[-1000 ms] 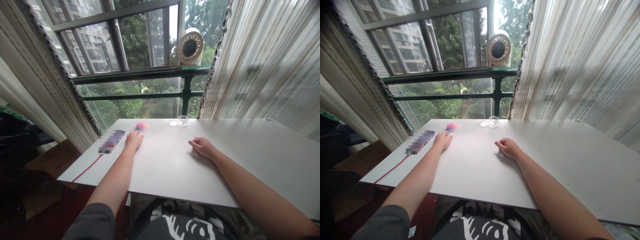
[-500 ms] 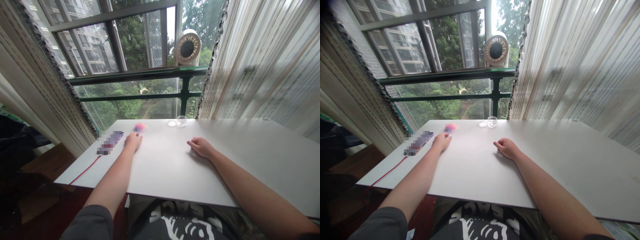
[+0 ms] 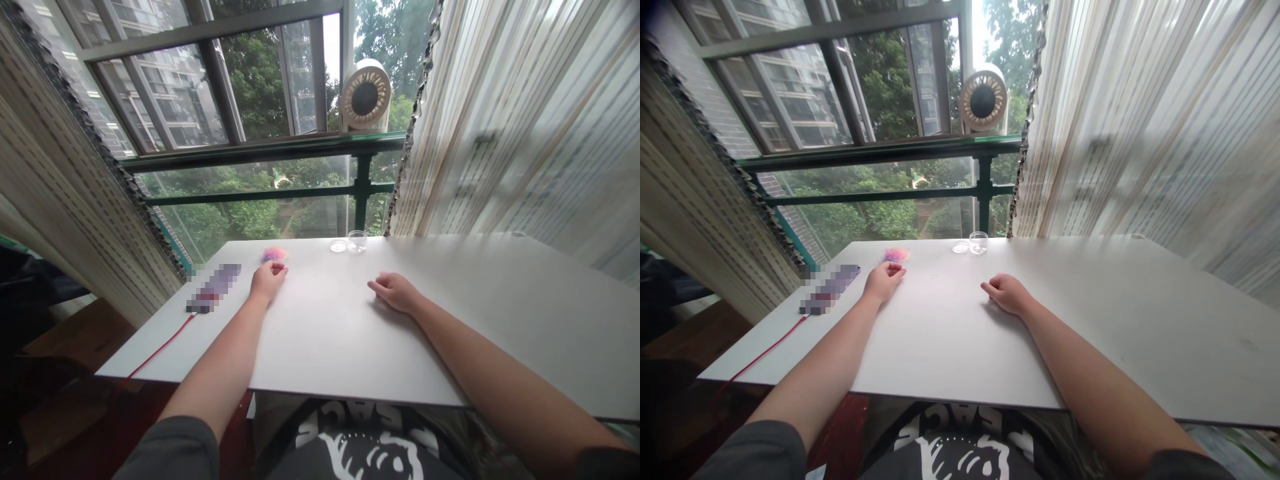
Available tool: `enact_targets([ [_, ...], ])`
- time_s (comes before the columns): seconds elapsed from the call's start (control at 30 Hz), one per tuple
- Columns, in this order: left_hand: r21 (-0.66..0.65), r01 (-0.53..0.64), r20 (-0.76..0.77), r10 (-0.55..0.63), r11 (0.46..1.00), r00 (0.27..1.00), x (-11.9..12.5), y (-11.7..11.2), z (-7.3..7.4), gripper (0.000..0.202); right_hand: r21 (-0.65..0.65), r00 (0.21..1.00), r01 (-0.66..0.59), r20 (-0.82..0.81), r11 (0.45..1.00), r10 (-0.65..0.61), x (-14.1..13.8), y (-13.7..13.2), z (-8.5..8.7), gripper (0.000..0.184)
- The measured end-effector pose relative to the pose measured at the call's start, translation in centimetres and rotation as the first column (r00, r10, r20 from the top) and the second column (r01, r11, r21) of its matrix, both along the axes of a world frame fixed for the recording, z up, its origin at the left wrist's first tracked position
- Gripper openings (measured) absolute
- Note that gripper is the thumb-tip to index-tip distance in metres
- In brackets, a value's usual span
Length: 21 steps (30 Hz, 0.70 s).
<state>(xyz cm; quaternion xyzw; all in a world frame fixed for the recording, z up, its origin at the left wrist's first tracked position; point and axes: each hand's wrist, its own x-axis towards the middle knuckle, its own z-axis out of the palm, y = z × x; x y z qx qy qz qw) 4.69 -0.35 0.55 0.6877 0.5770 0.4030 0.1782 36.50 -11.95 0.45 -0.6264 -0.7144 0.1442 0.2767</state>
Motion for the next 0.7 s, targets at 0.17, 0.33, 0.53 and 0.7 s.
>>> enact_targets([
  [0.17, 0.07, 0.261, -0.107, -0.253, 0.963, 0.962, 4.4, -1.2, 0.7, 0.021, 0.009, 1.0, 0.01, -0.009, 1.0, -0.01, 0.0, 0.1, 0.0, 0.044],
  [0.33, 0.068, 0.444, -0.283, -0.409, 0.894, 0.867, 9.3, -1.8, 1.2, 0.018, 0.009, 1.0, -0.016, -0.017, 1.0, 0.016, 0.0, 0.1, 0.1, 0.043],
  [0.53, 0.044, 0.459, -0.419, -0.4, 0.888, 0.815, 11.7, -1.6, 0.7, 0.019, 0.007, 0.999, -0.026, -0.035, 1.0, 0.027, 0.1, 0.2, 0.1, 0.042],
  [0.7, 0.085, 0.498, -0.489, -0.4, 0.863, 0.775, 12.1, -1.5, 0.6, 0.019, 0.011, 0.999, -0.014, -0.041, 1.0, 0.015, 0.0, 0.2, 0.1, 0.043],
])
